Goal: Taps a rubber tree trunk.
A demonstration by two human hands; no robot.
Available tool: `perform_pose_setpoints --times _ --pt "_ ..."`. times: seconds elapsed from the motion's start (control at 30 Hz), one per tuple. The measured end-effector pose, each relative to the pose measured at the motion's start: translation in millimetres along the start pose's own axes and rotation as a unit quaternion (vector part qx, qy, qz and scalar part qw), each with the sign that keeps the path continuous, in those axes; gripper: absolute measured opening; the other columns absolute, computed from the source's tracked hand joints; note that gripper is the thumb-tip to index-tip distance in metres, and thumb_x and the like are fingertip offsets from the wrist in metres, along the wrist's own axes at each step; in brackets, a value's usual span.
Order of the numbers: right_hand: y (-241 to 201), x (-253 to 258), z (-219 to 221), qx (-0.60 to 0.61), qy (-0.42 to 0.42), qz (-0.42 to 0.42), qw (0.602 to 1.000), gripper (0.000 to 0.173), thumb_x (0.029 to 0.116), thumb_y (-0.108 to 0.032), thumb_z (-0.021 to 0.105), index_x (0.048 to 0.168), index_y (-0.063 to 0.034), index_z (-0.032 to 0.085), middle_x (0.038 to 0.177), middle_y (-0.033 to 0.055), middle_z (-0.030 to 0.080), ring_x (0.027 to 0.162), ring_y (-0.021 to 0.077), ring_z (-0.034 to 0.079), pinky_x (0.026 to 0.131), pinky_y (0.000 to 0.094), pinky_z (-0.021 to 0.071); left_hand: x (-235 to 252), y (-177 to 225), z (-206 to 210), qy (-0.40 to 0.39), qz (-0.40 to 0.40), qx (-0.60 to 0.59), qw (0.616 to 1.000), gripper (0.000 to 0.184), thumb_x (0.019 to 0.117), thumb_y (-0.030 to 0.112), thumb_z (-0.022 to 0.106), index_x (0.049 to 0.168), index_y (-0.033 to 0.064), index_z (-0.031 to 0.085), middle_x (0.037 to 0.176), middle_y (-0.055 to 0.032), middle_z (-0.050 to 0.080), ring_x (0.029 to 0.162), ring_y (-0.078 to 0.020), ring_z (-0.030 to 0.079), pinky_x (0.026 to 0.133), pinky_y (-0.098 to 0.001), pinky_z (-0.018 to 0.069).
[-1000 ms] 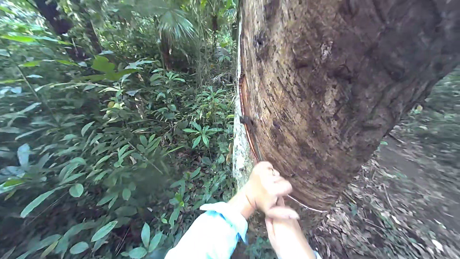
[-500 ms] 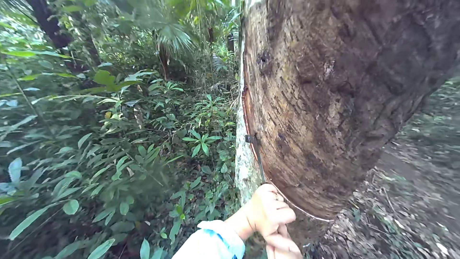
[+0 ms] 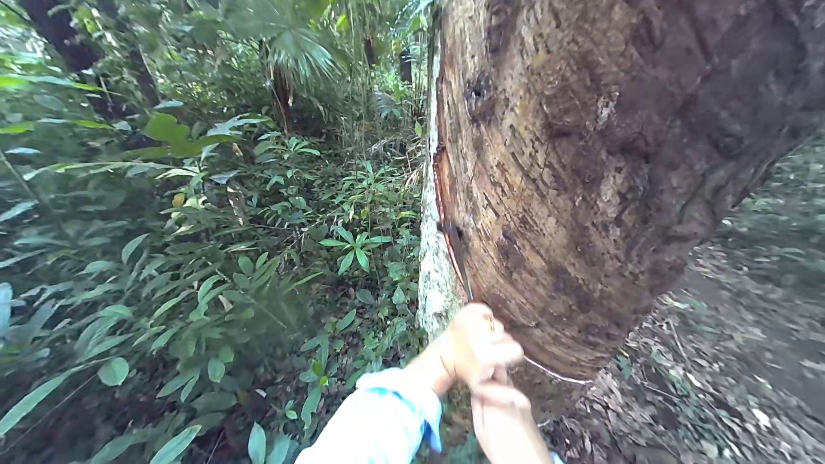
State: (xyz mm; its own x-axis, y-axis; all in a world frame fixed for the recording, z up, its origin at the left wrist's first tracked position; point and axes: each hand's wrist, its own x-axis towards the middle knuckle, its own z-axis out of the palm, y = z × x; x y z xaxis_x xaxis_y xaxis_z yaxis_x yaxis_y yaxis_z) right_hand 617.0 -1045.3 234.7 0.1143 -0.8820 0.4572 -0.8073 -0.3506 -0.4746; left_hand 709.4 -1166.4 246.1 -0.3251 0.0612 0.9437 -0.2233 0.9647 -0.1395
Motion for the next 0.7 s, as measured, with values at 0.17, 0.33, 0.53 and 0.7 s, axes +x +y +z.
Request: perform_pose_setpoints --times 0.17,0.33,0.53,0.7 --pt "-5 -2 -13 -0.005 -0.017 0.011 1.000 0.023 0.0916 0.003 0.056 0.109 0.0116 0.069 0.105 0.0302 0.071 0.089 0.0428 0.074 0.074 0.0538 0.0613 4 5 2 0.008 0.007 0.002 1.000 0.067 0.1005 0.067 0.032 0.066 0.0138 0.055 0.050 -0.0008 0.049 0.048 -0.0159 0.047 0.065 -0.0312 0.0439" --pt "-16 38 4 -0.021 -0.001 0.014 1.000 0.028 0.0919 0.003 0.057 0.117 0.0099 0.068 0.114 0.0298 0.069 0.098 0.0426 0.073 0.081 0.0539 0.0606 17 -31 -16 -0.009 0.015 0.015 1.000 0.076 0.1005 0.070 0.024 0.064 0.0131 0.057 0.051 -0.0033 0.055 0.051 -0.0176 0.055 0.070 -0.0344 0.0499" --pt "-25 10 2 0.041 0.020 0.012 0.999 0.024 0.0903 0.003 0.057 0.109 0.0133 0.068 0.103 0.0295 0.071 0.092 0.0409 0.074 0.078 0.0521 0.0609 9 -10 -20 -0.025 0.014 -0.028 0.999 0.075 0.1004 0.071 0.023 0.064 0.0137 0.055 0.050 -0.0021 0.050 0.049 -0.0166 0.050 0.067 -0.0323 0.0467" --pt "-24 45 2 -0.035 0.041 -0.033 0.998 0.023 0.0893 0.001 0.057 0.106 0.0086 0.070 0.101 0.0264 0.071 0.088 0.0394 0.074 0.071 0.0515 0.0614 32 -38 -27 -0.008 0.007 -0.029 1.000 0.078 0.1005 0.071 0.021 0.062 0.0122 0.056 0.049 -0.0033 0.051 0.048 -0.0175 0.051 0.068 -0.0343 0.0473"
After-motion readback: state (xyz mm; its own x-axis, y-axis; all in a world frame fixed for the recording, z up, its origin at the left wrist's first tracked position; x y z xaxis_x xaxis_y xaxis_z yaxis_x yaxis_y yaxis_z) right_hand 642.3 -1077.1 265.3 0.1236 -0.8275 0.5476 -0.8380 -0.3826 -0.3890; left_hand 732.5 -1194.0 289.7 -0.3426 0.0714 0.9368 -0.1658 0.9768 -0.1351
